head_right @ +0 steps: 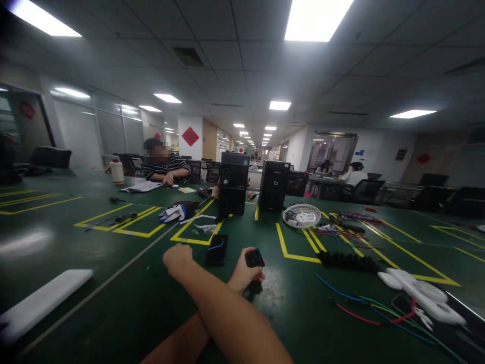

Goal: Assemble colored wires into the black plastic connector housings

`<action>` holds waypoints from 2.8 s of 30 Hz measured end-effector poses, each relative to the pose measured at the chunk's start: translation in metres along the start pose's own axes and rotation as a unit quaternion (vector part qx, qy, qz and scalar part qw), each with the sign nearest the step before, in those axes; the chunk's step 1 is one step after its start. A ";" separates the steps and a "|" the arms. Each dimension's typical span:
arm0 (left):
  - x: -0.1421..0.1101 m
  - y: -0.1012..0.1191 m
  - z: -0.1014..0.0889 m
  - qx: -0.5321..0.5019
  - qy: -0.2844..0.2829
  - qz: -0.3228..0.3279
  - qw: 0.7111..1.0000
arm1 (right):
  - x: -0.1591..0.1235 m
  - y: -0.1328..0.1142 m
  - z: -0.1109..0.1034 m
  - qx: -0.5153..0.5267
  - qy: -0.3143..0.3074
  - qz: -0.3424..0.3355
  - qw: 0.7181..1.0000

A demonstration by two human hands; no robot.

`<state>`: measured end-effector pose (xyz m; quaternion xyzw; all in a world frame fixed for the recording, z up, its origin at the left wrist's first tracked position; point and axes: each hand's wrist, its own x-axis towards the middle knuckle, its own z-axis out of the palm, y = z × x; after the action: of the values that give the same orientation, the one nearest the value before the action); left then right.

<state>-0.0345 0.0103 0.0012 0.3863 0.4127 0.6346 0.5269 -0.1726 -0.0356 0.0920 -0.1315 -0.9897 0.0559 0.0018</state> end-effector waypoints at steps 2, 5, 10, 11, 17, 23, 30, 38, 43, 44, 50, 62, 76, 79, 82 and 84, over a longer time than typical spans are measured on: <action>-0.003 0.001 0.002 0.002 0.021 0.000 1.000 | -0.024 0.018 -0.017 -0.038 0.041 0.052 0.997; -0.010 0.004 0.002 -0.007 0.015 0.013 1.000 | -0.092 0.059 -0.055 -0.128 0.148 0.153 0.969; -0.014 0.005 0.004 0.007 0.049 0.023 0.999 | -0.253 0.128 -0.090 -0.200 0.135 0.348 0.906; -0.013 0.005 0.004 0.002 0.057 0.021 0.998 | -0.283 0.138 -0.087 -0.195 0.112 0.373 0.900; -0.012 0.007 0.005 -0.077 0.051 0.007 0.996 | -0.372 0.162 -0.047 -0.147 -0.005 0.458 0.877; -0.011 0.016 0.004 -0.182 0.026 -0.006 0.983 | -0.322 0.143 -0.022 -0.066 0.181 0.384 0.903; -0.004 0.018 -0.003 -0.259 0.007 -0.010 0.966 | -0.253 0.122 0.021 0.114 0.330 0.295 0.889; -0.011 0.016 0.008 -0.233 -0.057 0.003 0.971 | -0.257 0.121 0.041 0.320 0.317 0.240 0.860; -0.015 0.018 0.012 -0.228 -0.080 0.015 0.970 | -0.255 0.119 0.047 0.347 0.289 0.273 0.850; -0.015 0.018 0.012 -0.224 -0.077 0.019 0.971 | -0.255 0.119 0.047 0.349 0.288 0.278 0.847; -0.020 0.020 0.012 -0.147 -0.060 0.069 0.985 | -0.254 0.119 0.050 0.380 0.290 0.291 0.829; -0.027 0.017 0.016 0.000 -0.052 0.138 0.989 | -0.249 0.122 0.068 0.596 0.243 0.258 0.720; -0.037 0.021 0.022 0.098 -0.029 0.167 0.981 | -0.256 0.133 0.061 0.611 0.160 0.277 0.724; -0.032 0.031 0.020 0.071 -0.034 0.170 0.982 | -0.255 0.127 0.060 0.621 0.125 0.234 0.737; -0.026 0.037 0.018 0.028 0.014 0.208 0.978 | -0.251 0.118 0.060 0.644 0.112 0.196 0.731; -0.024 0.036 0.018 0.018 0.046 0.220 0.974 | -0.248 0.111 0.058 0.640 0.114 0.201 0.733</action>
<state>-0.0268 -0.0154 0.0395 0.4478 0.3530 0.7442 0.3478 0.0949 0.0000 0.0252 -0.3005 -0.6631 0.6596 0.1870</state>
